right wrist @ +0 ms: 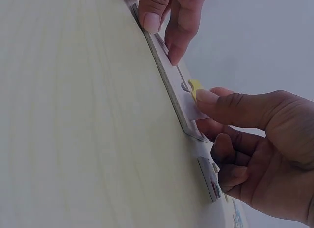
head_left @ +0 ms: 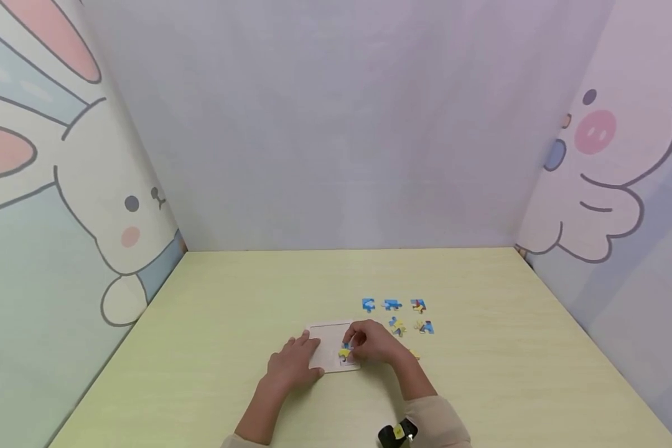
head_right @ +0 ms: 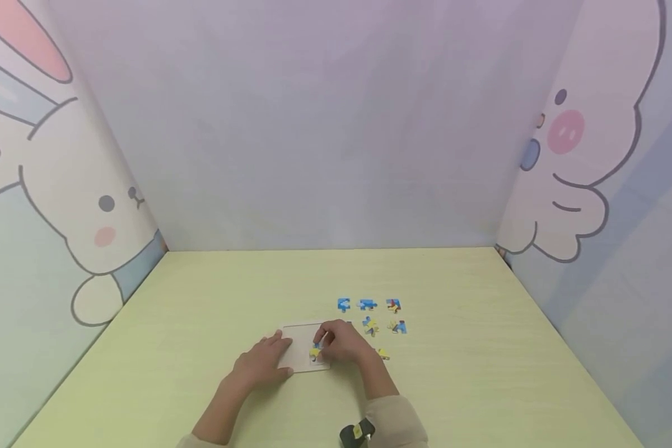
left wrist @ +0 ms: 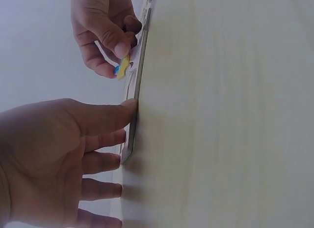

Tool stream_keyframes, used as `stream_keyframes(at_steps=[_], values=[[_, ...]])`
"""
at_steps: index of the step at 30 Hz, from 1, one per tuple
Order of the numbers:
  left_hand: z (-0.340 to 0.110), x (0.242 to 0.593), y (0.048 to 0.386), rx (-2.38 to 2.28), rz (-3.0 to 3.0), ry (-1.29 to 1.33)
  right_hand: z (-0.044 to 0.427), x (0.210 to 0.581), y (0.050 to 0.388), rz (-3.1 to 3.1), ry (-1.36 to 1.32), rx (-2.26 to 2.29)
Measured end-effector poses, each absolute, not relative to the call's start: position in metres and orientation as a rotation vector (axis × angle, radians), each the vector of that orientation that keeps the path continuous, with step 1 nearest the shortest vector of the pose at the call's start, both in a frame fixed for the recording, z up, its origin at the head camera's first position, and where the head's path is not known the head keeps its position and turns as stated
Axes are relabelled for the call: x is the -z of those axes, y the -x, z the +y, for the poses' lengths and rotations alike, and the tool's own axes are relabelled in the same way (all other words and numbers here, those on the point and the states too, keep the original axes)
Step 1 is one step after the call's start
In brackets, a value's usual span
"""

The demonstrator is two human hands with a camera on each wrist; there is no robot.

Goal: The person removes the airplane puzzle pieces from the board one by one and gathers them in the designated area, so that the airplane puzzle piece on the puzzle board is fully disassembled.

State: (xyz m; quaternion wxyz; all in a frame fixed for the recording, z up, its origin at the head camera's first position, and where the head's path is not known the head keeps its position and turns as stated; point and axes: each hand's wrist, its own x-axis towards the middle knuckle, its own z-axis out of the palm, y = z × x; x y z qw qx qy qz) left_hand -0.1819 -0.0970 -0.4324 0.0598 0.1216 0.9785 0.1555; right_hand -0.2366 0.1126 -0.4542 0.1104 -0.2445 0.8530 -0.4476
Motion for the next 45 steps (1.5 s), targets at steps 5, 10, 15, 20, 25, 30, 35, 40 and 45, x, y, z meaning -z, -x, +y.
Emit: stream_keyframes(at_steps=[5, 10, 15, 20, 25, 30, 35, 40, 45], values=[[-0.097, 0.433, 0.183, -0.448, 2.967, -0.379, 0.113, 0.452, 0.235, 2.471, 0.734, 1.365], [-0.097, 0.436, 0.185, -0.467, 2.971, -0.391, 0.119, 0.444, 0.234, 2.394, 0.690, 1.497], [-0.098, 0.440, 0.187, -0.463, 2.975, -0.401, 0.124, 0.439, 0.233, 2.391, 0.706, 1.532], [-0.099, 0.439, 0.188, -0.444, 2.976, -0.414, 0.125, 0.437, 0.232, 2.388, 0.697, 1.539], [-0.098, 0.435, 0.186, -0.454, 2.964, -0.421, 0.128, 0.437, 0.229, 2.378, 0.686, 1.559], [-0.099, 0.433, 0.184, -0.455, 2.969, -0.435, 0.139, 0.436, 0.221, 2.394, 0.680, 1.585], [-0.100, 0.429, 0.182, -0.462, 2.975, -0.438, 0.152, 0.433, 0.216, 2.399, 0.670, 1.616], [-0.101, 0.426, 0.182, -0.470, 2.973, -0.426, 0.168, 0.438, 0.215, 2.379, 0.576, 1.637], [-0.101, 0.425, 0.182, -0.476, 2.972, -0.422, 0.188, 0.443, 0.212, 2.396, 0.522, 1.634]])
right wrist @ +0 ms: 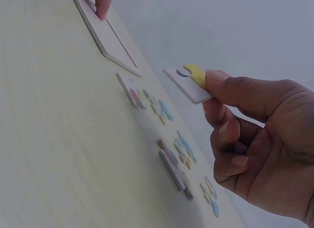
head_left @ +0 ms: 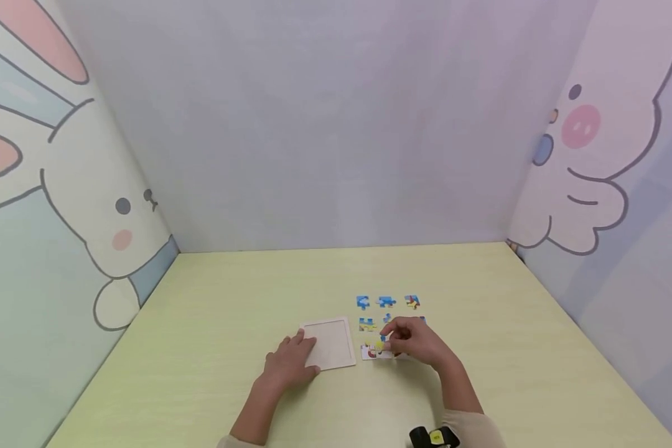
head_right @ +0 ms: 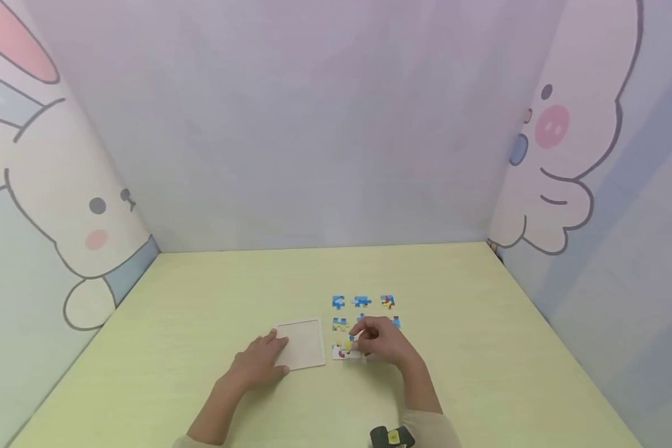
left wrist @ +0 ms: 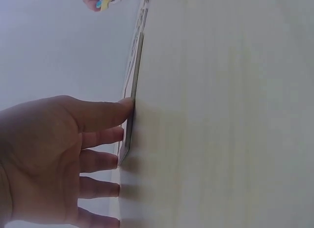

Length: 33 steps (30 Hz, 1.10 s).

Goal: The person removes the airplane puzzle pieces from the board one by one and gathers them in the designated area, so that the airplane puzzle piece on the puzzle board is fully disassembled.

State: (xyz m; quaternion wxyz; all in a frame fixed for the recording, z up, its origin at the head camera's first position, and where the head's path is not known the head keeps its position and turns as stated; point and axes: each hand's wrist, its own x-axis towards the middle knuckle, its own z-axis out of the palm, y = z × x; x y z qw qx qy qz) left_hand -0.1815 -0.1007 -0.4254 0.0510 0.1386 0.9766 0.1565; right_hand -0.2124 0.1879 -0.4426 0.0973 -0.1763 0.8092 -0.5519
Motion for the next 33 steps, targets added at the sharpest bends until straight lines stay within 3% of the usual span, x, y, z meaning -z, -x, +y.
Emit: stream_keyframes(at_steps=[28, 33], values=[[-0.103, 0.434, 0.187, -0.480, 2.974, -0.440, 0.256, 0.444, 0.202, 2.521, 0.329, 1.630], [-0.104, 0.434, 0.187, -0.490, 2.963, -0.434, 0.257, 0.448, 0.204, 2.558, 0.190, 1.618]])
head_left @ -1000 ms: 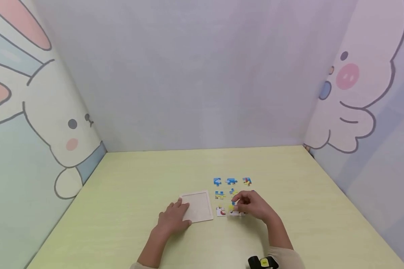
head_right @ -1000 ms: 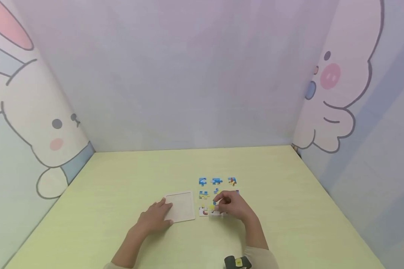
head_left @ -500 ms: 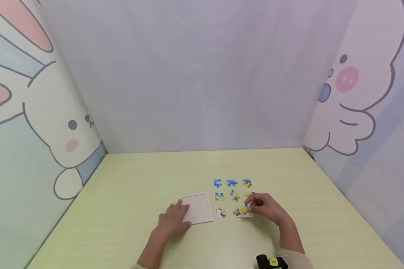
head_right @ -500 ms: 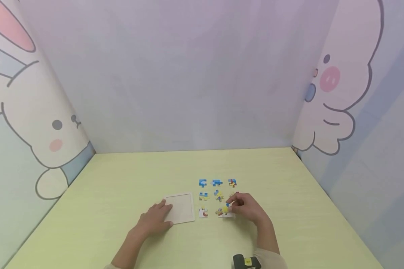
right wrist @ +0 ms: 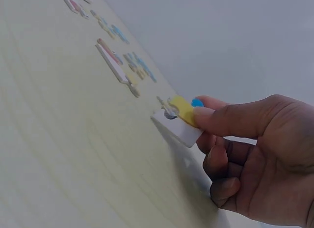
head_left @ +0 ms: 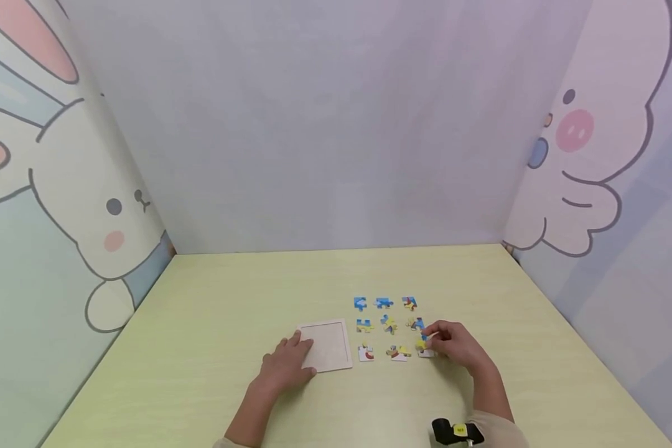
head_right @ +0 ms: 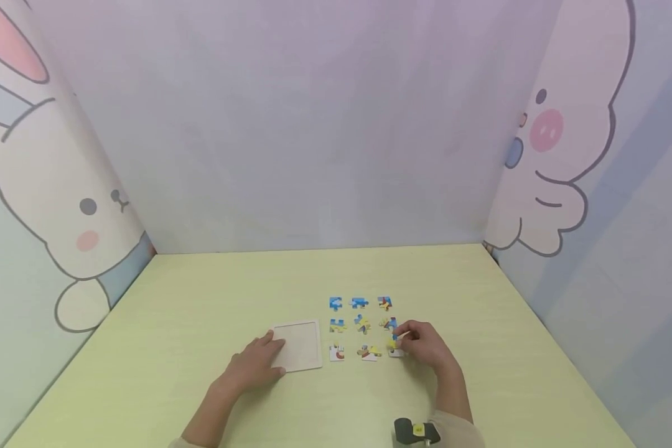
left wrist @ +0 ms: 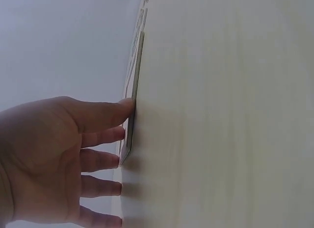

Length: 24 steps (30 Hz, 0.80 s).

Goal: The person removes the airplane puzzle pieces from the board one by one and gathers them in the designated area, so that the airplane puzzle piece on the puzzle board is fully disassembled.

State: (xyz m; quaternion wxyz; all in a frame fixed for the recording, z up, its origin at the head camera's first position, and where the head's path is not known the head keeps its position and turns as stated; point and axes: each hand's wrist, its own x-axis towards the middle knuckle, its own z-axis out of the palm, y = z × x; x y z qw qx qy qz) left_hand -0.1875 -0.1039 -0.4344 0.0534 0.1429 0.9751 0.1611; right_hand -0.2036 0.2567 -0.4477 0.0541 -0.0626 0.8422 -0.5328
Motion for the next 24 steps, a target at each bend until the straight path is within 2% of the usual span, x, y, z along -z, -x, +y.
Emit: stream_keyframes(at_steps=[9, 24], values=[[-0.1040, 0.4366, 0.1890, -0.471, 2.958, -0.419, 0.2523, 0.4558, 0.2078, 2.650, -0.112, 1.529], [-0.1063, 0.4372, 0.1911, -0.501, 2.979, -0.422, 0.2472, 0.4545, 0.2086, 2.679, -0.152, 1.438]])
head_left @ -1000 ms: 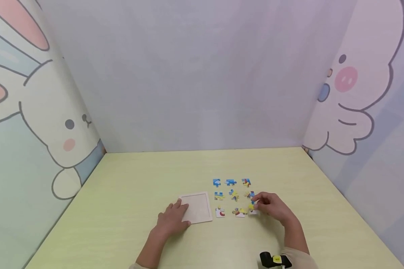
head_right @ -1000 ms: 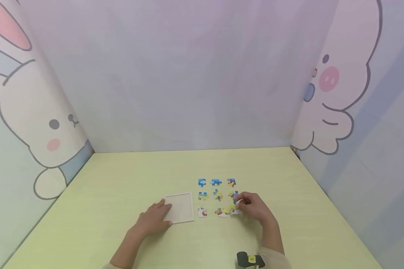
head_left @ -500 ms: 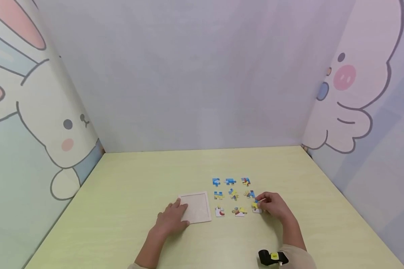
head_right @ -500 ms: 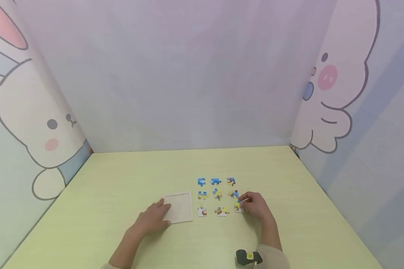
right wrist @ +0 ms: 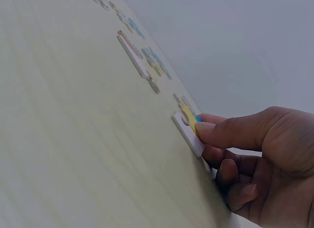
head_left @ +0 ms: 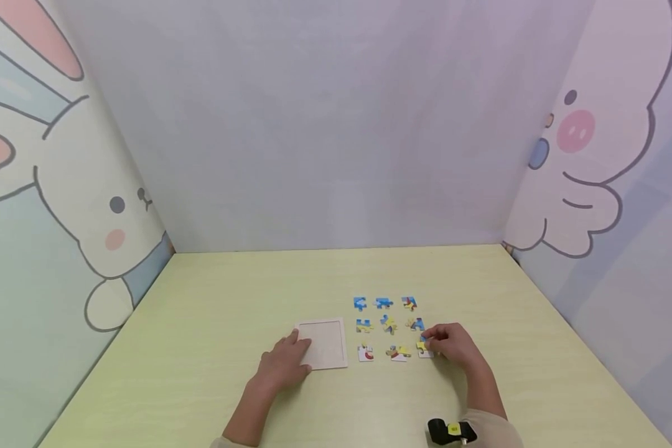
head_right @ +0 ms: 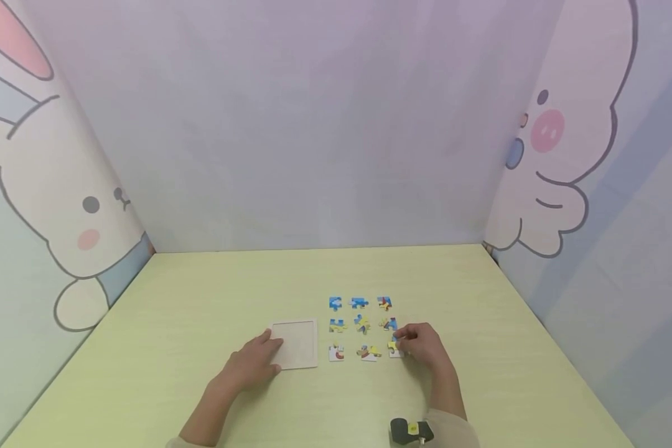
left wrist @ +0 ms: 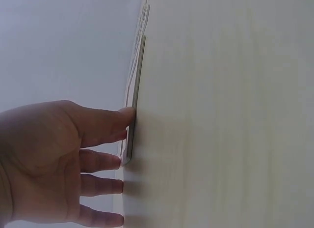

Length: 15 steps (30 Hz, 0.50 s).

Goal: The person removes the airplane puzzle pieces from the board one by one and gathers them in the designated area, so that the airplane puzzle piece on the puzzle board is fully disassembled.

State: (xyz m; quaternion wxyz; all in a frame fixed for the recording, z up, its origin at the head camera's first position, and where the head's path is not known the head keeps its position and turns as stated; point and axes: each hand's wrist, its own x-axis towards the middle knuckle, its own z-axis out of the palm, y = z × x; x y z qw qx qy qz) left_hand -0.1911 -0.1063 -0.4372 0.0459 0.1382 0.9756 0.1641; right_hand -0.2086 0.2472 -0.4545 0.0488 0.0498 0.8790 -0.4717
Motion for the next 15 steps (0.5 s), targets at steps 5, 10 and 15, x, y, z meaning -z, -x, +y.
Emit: stream_keyframes(at_steps=[5, 10, 15], values=[[-0.1068, 0.4378, 0.1903, -0.505, 2.973, -0.422, 0.2466, 0.4564, 0.2085, 2.686, -0.157, 1.445], [-0.1071, 0.4374, 0.1887, -0.511, 2.970, -0.437, 0.2475, 0.4593, 0.2083, 2.703, -0.147, 1.434], [-0.1100, 0.4354, 0.1868, -0.551, 2.966, -0.459, 0.2481, 0.4597, 0.2064, 2.692, -0.117, 1.468]])
